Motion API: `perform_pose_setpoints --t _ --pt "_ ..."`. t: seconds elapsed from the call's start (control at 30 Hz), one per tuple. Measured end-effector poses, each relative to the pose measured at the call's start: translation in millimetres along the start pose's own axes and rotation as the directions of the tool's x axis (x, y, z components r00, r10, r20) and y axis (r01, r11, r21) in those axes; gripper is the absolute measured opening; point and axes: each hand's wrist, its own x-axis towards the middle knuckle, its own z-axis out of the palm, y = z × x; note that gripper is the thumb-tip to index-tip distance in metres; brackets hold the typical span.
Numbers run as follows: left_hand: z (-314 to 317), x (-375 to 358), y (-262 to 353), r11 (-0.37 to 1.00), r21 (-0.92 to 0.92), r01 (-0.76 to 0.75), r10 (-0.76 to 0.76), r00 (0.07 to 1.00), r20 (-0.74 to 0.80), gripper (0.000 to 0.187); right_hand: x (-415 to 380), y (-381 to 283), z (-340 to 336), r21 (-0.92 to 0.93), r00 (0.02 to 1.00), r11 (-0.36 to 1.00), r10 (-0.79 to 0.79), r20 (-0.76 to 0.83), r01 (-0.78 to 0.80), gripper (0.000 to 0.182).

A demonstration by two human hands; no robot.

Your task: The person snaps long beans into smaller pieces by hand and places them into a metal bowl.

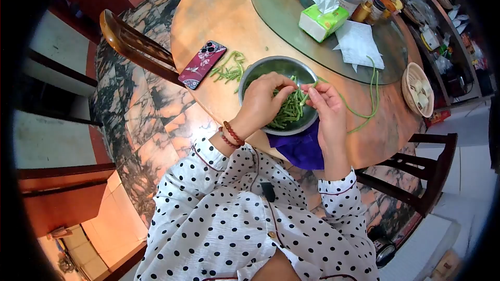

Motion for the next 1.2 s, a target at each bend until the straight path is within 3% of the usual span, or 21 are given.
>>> perform_pose_setpoints --t 0.1,0.23,0.37,0.47,0.67,0.77,0.8,0.9,1.07,1.17,1.2 --pt "1 -2 9 0.838 -0.402 0.369 -0.270 0.920 0.283 0.017 2 7 -5 0.011 1.000 1.000 -0.006 -0.002 0.006 0.009" --pt "2 -7 13 0.718 -0.522 0.461 -0.270 0.875 0.402 0.016 2 7 -2 0.089 0.997 0.994 0.062 0.039 -0.066 0.011" --pt "-4 -10 12 0.735 -0.483 0.475 -0.284 0.864 0.416 0.016 1 5 -8 0.007 0.996 0.999 0.033 0.078 -0.034 0.010" --pt "-14 -11 17 0.818 -0.313 0.483 -0.360 0.854 0.377 0.016 1 3 -8 -0.070 0.995 0.997 -0.034 0.093 0.040 0.011" --pt "-24 -17 22 0.887 -0.278 0.369 -0.314 0.923 0.223 0.021 -1 3 -5 -0.110 0.983 0.986 -0.110 0.148 0.127 0.011" --pt "-17 -21 12 0.698 -0.611 0.373 -0.362 0.920 0.148 0.021 -14 4 10 -0.148 0.976 0.968 -0.189 0.107 0.203 0.010" --pt "-14 -20 11 0.554 -0.739 0.383 -0.417 0.896 0.153 0.020 -21 6 17 -0.169 0.970 0.956 -0.226 0.088 0.238 0.009" --pt "-28 -12 6 0.299 -0.866 0.401 -0.591 0.790 0.162 0.022 -37 20 30 -0.172 0.957 0.941 -0.280 0.083 0.290 0.008" --pt "-48 5 -25 0.706 -0.585 0.399 -0.575 0.805 -0.145 0.029 -18 27 16 -0.110 0.985 0.979 -0.169 0.045 0.173 0.006" --pt "-65 19 -56 0.843 -0.207 0.496 -0.528 0.837 -0.143 0.023 -7 37 7 -0.217 0.976 0.952 -0.204 0.080 0.217 0.008" --pt "-63 20 -81 0.874 -0.225 0.431 -0.466 0.876 -0.128 0.021 -5 40 6 -0.247 0.974 0.942 -0.215 0.068 0.226 0.008"
